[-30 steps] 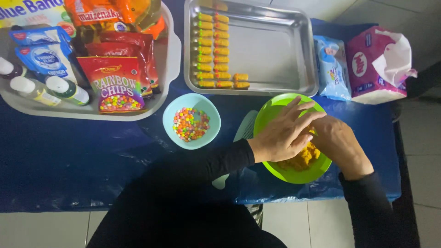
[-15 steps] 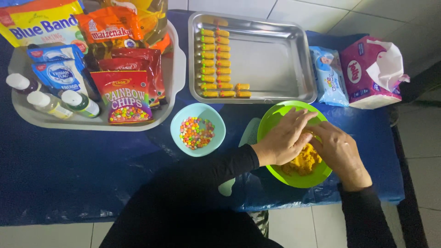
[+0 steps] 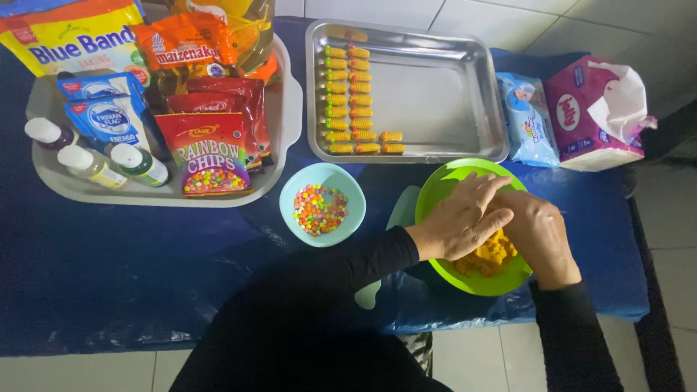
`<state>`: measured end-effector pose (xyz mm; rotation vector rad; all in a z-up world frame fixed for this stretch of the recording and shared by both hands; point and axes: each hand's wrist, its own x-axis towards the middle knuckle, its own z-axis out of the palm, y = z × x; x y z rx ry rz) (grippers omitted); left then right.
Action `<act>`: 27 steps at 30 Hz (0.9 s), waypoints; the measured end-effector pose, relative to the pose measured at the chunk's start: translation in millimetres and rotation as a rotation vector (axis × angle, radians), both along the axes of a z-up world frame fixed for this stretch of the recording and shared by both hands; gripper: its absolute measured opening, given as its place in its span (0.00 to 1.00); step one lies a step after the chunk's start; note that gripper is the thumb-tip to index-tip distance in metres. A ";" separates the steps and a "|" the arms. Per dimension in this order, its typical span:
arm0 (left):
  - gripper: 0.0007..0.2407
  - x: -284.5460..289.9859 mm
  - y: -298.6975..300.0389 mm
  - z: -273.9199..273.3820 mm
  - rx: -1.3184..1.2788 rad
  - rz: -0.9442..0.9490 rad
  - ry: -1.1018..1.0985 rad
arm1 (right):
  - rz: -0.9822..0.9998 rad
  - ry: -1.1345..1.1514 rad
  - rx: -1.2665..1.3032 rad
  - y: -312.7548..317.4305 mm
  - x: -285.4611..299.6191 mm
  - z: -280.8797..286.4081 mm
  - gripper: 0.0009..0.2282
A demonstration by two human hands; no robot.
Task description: Shaping yellow dough into textured cylinders using a comb and placing them on a tray
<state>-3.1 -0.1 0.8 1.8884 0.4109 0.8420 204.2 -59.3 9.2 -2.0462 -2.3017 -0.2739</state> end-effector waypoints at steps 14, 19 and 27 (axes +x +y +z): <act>0.30 -15.2 5.1 26.3 -0.158 -0.065 -0.134 | -0.397 1.493 0.262 -27.4 -25.8 5.7 0.13; 0.26 -2.7 7.4 22.1 -0.473 -0.098 -0.242 | -0.239 1.763 0.272 -29.5 -33.6 -7.4 0.15; 0.24 49.4 -4.5 7.8 -1.045 -0.185 -0.545 | -0.294 1.038 0.477 -24.6 -84.4 4.5 0.07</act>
